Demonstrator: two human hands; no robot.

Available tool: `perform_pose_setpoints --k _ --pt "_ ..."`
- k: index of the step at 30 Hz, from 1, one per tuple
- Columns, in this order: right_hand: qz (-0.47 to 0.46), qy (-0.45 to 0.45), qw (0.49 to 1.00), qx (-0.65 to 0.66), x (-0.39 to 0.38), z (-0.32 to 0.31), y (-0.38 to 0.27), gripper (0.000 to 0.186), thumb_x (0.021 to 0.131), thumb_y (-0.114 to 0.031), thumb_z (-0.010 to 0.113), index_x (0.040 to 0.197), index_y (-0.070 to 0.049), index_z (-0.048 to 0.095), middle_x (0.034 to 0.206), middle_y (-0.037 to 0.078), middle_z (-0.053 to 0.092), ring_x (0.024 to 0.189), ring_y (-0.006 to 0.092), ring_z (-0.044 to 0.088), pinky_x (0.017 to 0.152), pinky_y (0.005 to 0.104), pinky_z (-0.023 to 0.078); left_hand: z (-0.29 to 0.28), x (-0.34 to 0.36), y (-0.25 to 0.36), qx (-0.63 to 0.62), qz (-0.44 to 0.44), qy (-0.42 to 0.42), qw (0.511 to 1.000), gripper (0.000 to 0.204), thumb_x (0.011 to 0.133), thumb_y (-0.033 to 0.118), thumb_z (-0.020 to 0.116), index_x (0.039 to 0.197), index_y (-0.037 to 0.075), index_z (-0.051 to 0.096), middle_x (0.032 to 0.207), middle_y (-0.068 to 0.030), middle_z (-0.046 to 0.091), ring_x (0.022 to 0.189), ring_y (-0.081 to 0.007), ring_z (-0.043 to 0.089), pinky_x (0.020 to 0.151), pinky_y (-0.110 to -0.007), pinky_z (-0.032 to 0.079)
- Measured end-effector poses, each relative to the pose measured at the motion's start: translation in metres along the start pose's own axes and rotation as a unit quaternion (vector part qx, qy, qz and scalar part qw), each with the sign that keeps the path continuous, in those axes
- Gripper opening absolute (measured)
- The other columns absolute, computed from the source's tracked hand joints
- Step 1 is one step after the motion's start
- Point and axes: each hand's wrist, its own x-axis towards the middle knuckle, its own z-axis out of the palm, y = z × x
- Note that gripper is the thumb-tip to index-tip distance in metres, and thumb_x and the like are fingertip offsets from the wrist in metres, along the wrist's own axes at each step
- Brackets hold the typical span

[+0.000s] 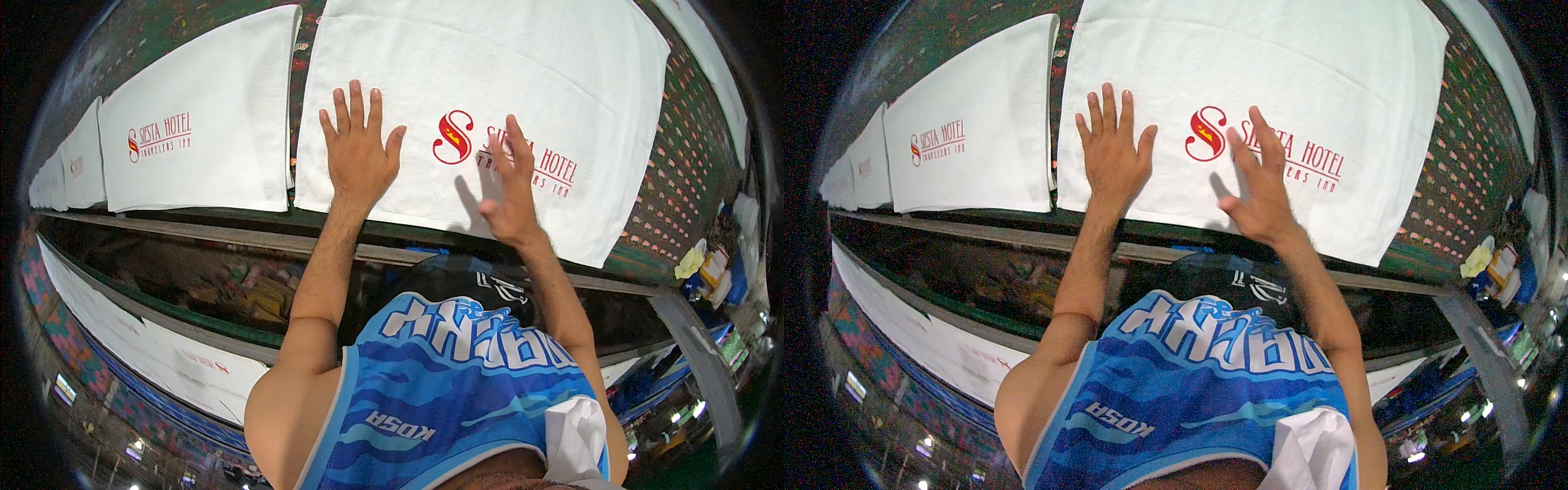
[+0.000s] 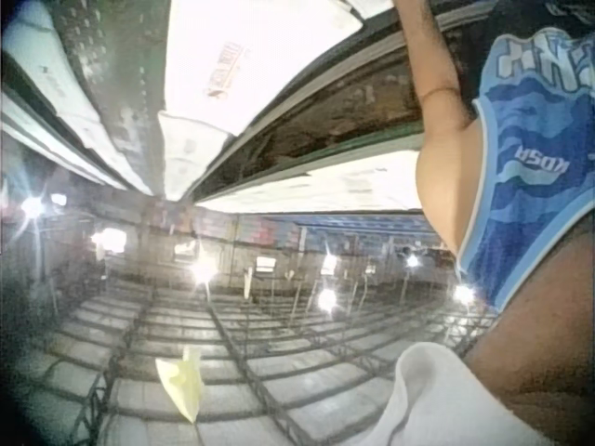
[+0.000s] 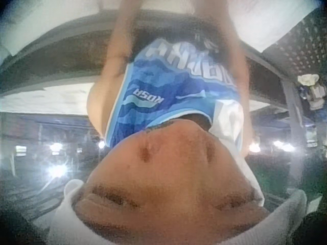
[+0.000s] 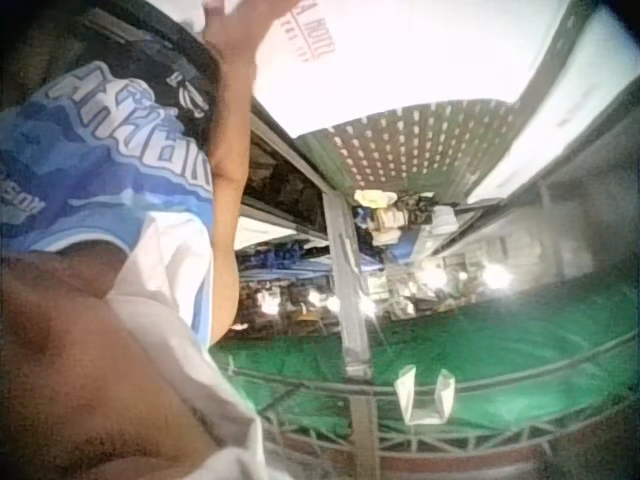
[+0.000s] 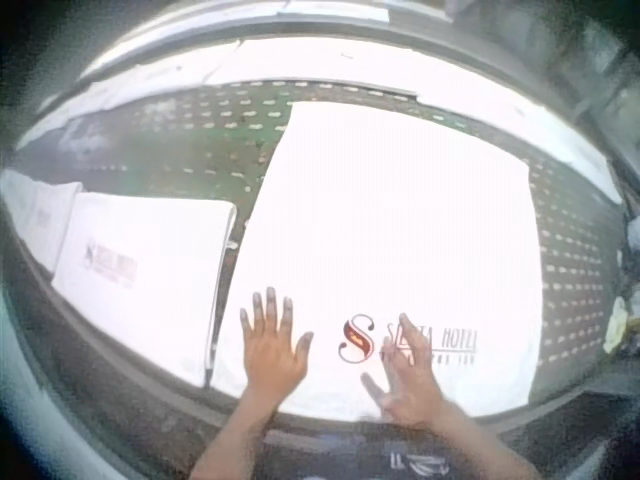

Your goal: The person repeatedly folds white towels with a red logo on a green conveyor belt. The person picks up each towel, folds it in half, and places it back on the belt. The process is repeated for multiple towels throughout the clip.

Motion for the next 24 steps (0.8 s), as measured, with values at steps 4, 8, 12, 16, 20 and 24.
perform_pose_setpoints --k 4,8,12,16,20,24 --pt "0.148 0.067 0.686 0.709 0.0 -0.015 -0.067 0.114 0.092 -0.09 0.03 0.165 -0.004 0.027 0.172 0.026 0.02 0.158 0.036 0.023 0.129 0.0544 0.018 -0.001 0.0 0.002 0.009 -0.002 -0.004 1.0 0.069 0.108 0.048 0.049 0.161 0.005 0.04 0.174 -0.0213 0.018 0.162 -0.0418 0.01 0.127 -0.065 0.006" --pt "0.172 0.085 0.513 0.836 -0.006 -0.031 -0.096 0.116 0.092 -0.09 0.034 0.165 -0.001 0.024 0.172 0.028 0.016 0.159 0.0377 0.02 0.13 0.0561 0.016 0.0 0.001 0.001 0.004 0.01 0.01 1.0 0.07 0.109 0.05 0.047 0.161 0.005 0.039 0.173 -0.0223 0.019 0.162 -0.0425 0.009 0.126 -0.066 0.006" --pt "0.155 0.066 0.511 0.843 -0.015 -0.037 -0.102 0.117 0.092 -0.089 0.035 0.164 0.001 0.024 0.172 0.027 0.015 0.161 0.0383 0.015 0.13 0.0558 0.015 -0.001 0.0 0.001 0.021 0.015 0.016 1.0 0.07 0.11 0.05 0.046 0.162 0.004 0.037 0.173 -0.0227 0.018 0.162 -0.0418 0.008 0.127 -0.065 0.005" --pt "0.152 0.067 0.512 0.843 -0.019 -0.036 -0.105 0.116 0.092 -0.089 0.034 0.164 0.001 0.027 0.172 0.027 0.015 0.161 0.0376 0.015 0.131 0.0557 0.015 -0.002 -0.001 0.002 0.02 0.014 0.02 0.999 0.07 0.11 0.049 0.045 0.162 0.004 0.036 0.173 -0.0228 0.018 0.162 -0.0416 0.009 0.127 -0.065 0.005" --pt "0.156 0.062 0.512 0.842 -0.023 -0.035 -0.104 0.115 0.092 -0.09 0.034 0.163 0.001 0.031 0.172 0.027 0.017 0.161 0.0369 0.015 0.131 0.0554 0.015 -0.002 -0.001 0.002 0.022 0.013 0.021 0.999 0.07 0.11 0.05 0.044 0.162 0.004 0.038 0.173 -0.0235 0.019 0.162 -0.0421 0.009 0.127 -0.065 0.005" --pt "0.146 0.045 0.531 0.833 -0.022 -0.036 -0.1 0.112 0.093 -0.088 0.033 0.162 0.0 0.033 0.172 0.028 0.017 0.161 0.0378 0.014 0.131 0.0553 0.015 -0.006 0.0 0.003 0.014 0.01 0.018 1.0 0.07 0.11 0.05 0.045 0.161 0.003 0.039 0.172 -0.024 0.02 0.162 -0.0425 0.01 0.127 -0.065 0.006"
